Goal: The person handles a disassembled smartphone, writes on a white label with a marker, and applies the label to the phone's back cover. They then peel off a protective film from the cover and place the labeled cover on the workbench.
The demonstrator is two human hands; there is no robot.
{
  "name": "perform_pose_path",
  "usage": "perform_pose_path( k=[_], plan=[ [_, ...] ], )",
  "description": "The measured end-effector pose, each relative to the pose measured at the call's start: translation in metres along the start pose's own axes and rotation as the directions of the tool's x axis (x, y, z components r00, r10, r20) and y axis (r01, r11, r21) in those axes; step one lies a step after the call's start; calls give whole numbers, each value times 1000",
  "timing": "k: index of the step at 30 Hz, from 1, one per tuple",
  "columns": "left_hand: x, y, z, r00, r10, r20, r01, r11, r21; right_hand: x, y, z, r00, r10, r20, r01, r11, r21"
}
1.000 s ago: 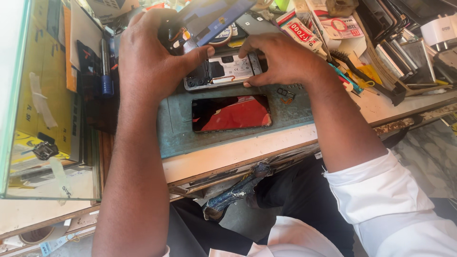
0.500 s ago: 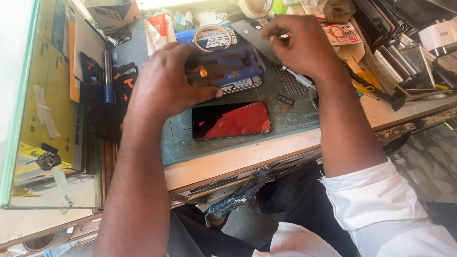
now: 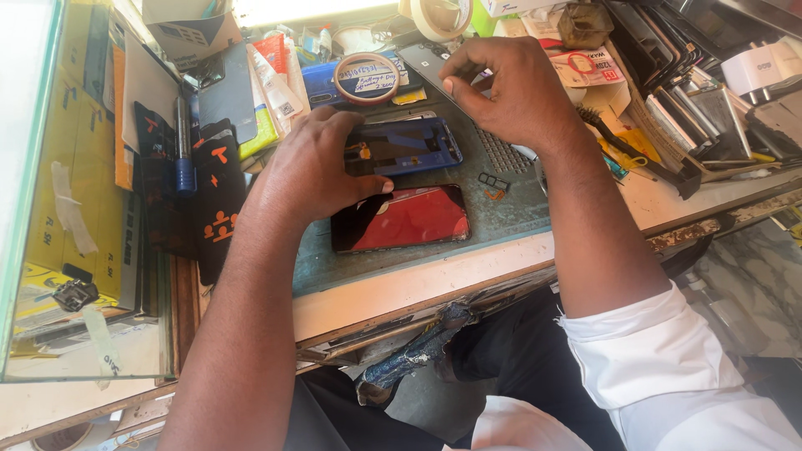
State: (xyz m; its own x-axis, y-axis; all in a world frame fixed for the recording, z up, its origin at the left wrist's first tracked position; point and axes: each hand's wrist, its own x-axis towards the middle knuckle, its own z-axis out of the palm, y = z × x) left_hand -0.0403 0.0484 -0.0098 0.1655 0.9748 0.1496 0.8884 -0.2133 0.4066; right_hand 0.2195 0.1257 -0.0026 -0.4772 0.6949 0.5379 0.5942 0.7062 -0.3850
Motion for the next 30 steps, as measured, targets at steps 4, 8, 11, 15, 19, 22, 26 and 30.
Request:
perform_pose_path(
  k=[4, 8, 11, 15, 19, 22, 26, 30],
  plan=[
    [-3, 2, -4, 1000, 29, -7, -30, 999, -45, -2, -2, 0, 1000, 18, 1, -18, 1000, 3],
    [-3, 5, -12, 971, 209, -112, -220, 971, -98, -1, 3, -1, 999, 10, -49, -10, 1000, -8],
    [-5, 5, -16, 910, 302, -282, -337, 938, -80, -1, 13, -5, 984, -53, -170, 64, 996, 62],
    [-5, 2, -22, 856, 308, -416, -383, 918, -109, -1, 25, -7, 954, -23, -299, 75, 984, 162],
    [-6, -1, -25, 812, 311, -494, -400, 913, -81, -3, 30, -5, 933, -7, -359, 61, 988, 139],
    [-5, -1, -25, 831, 292, -473, -372, 925, -82, -2, 31, -4, 941, -9, -337, 69, 983, 167],
    [-5, 0, -22, 874, 275, -400, -341, 934, -104, -3, 33, -4, 935, 19, -354, 66, 972, 227],
    [-5, 1, -22, 828, 444, -341, -485, 874, -40, -3, 39, -7, 903, 56, -426, 12, 988, 155]
  ],
)
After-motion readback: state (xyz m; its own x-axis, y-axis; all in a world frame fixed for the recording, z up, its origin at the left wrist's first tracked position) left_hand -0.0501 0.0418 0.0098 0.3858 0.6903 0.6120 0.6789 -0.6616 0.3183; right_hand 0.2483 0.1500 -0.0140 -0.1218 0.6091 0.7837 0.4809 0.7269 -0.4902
